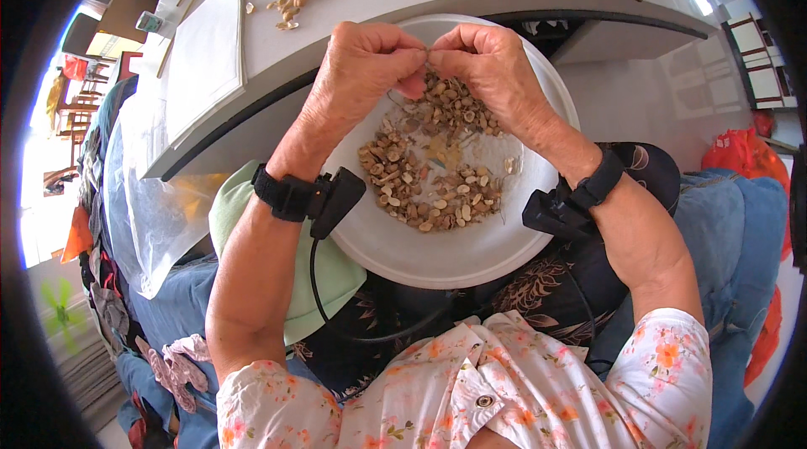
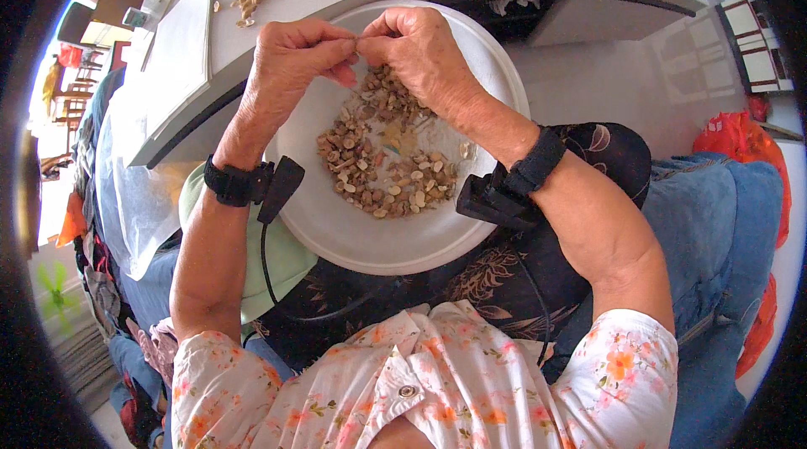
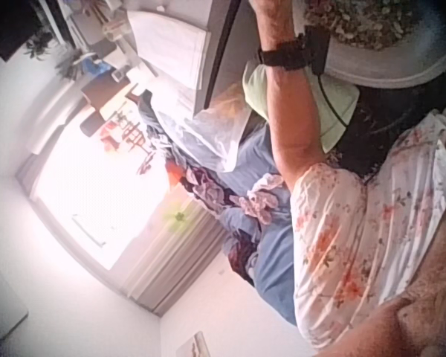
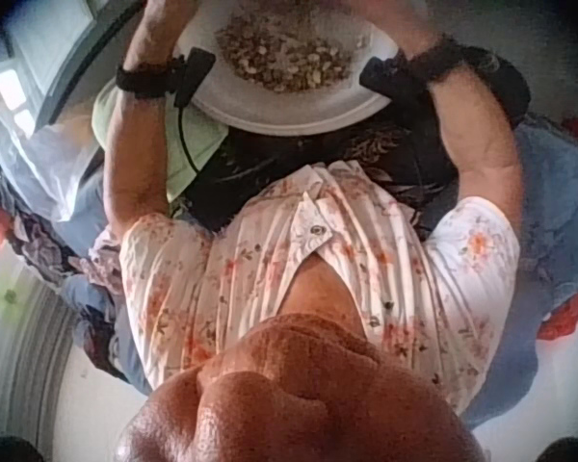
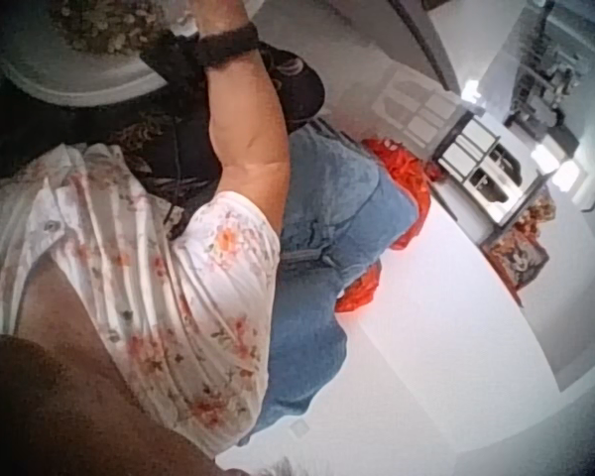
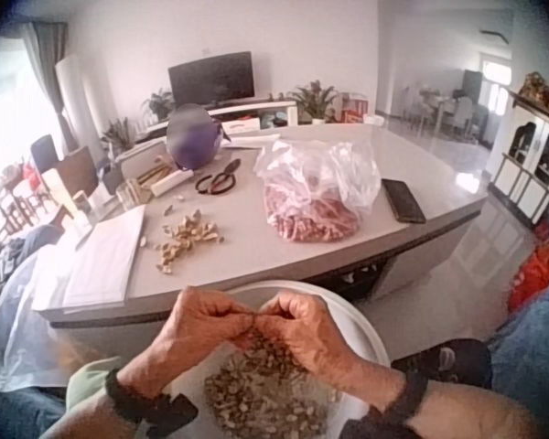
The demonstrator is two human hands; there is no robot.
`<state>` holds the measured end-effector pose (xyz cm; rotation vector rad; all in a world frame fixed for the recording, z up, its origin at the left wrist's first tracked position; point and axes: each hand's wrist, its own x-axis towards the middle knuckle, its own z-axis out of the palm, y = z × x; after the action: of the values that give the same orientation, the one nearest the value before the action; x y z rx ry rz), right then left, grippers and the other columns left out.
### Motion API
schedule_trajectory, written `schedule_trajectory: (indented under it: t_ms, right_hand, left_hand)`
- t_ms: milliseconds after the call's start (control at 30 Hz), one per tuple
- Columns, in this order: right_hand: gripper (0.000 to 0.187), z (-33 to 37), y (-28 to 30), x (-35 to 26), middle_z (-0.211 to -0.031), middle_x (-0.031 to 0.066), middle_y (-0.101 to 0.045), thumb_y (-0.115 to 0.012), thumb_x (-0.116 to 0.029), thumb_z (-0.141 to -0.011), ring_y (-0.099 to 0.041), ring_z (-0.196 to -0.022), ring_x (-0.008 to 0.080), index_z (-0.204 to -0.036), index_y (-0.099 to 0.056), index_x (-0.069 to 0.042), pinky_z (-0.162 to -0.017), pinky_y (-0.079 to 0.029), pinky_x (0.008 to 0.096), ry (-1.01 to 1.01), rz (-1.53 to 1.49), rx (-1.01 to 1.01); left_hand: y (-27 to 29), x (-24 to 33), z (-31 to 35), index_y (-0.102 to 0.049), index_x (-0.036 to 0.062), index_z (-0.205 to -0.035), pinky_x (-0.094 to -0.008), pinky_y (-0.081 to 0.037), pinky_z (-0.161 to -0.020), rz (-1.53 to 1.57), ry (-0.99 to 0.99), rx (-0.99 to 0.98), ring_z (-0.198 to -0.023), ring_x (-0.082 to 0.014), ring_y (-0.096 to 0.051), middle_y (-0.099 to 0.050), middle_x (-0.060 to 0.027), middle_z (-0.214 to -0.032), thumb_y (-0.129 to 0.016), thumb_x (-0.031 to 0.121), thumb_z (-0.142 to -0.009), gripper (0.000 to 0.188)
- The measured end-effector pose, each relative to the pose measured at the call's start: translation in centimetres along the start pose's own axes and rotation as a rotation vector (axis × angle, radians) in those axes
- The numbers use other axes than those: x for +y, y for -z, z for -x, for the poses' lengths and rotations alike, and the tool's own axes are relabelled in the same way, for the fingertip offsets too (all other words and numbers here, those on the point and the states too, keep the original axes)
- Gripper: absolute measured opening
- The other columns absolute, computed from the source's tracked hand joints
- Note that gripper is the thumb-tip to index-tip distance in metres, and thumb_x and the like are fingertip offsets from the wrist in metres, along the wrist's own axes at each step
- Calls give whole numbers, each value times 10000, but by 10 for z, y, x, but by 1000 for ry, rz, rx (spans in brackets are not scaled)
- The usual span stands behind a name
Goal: Shelling peanuts from a bag into a bowl.
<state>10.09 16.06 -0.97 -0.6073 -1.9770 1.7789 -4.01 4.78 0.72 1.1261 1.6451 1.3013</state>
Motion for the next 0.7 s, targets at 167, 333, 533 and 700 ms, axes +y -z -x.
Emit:
schedule_trajectory:
  t_ms: [167,333,533,700]
  right_hand:
    - [165,2,1,-3,-642,25,-589,-613,-136,-778,-520,-602,73,-779,-644,26,-574,-428,226,-76,32,-37]
    - [199,2,2,-4,-615,22,-572,-609,-167,-770,-518,-595,71,-762,-637,29,-576,-427,229,-58,35,-107]
    - [184,-4,-3,10,-597,29,-570,-594,-149,-766,-522,-574,78,-730,-619,29,-551,-428,229,20,40,-86]
    - [188,-3,-6,7,-590,30,-567,-588,-148,-775,-521,-566,78,-718,-610,30,-541,-428,227,29,9,-24]
  left_hand:
    - [2,-1,-1,-662,-52,-890,-236,-529,-600,-47,23,-26,-620,-132,-636,-649,-80,-736,-616,94,-840,161]
    - [2,3,0,-664,-48,-850,-232,-523,-587,-75,39,-70,-598,-122,-630,-642,-64,-708,-602,76,-827,141]
    - [-6,-1,1,-646,-53,-716,-220,-478,-530,-11,26,-10,-552,-85,-576,-601,-45,-604,-572,78,-742,153]
    - [-12,-4,2,-639,-74,-780,-256,-541,-528,79,16,96,-551,-135,-612,-619,-83,-665,-571,34,-794,128]
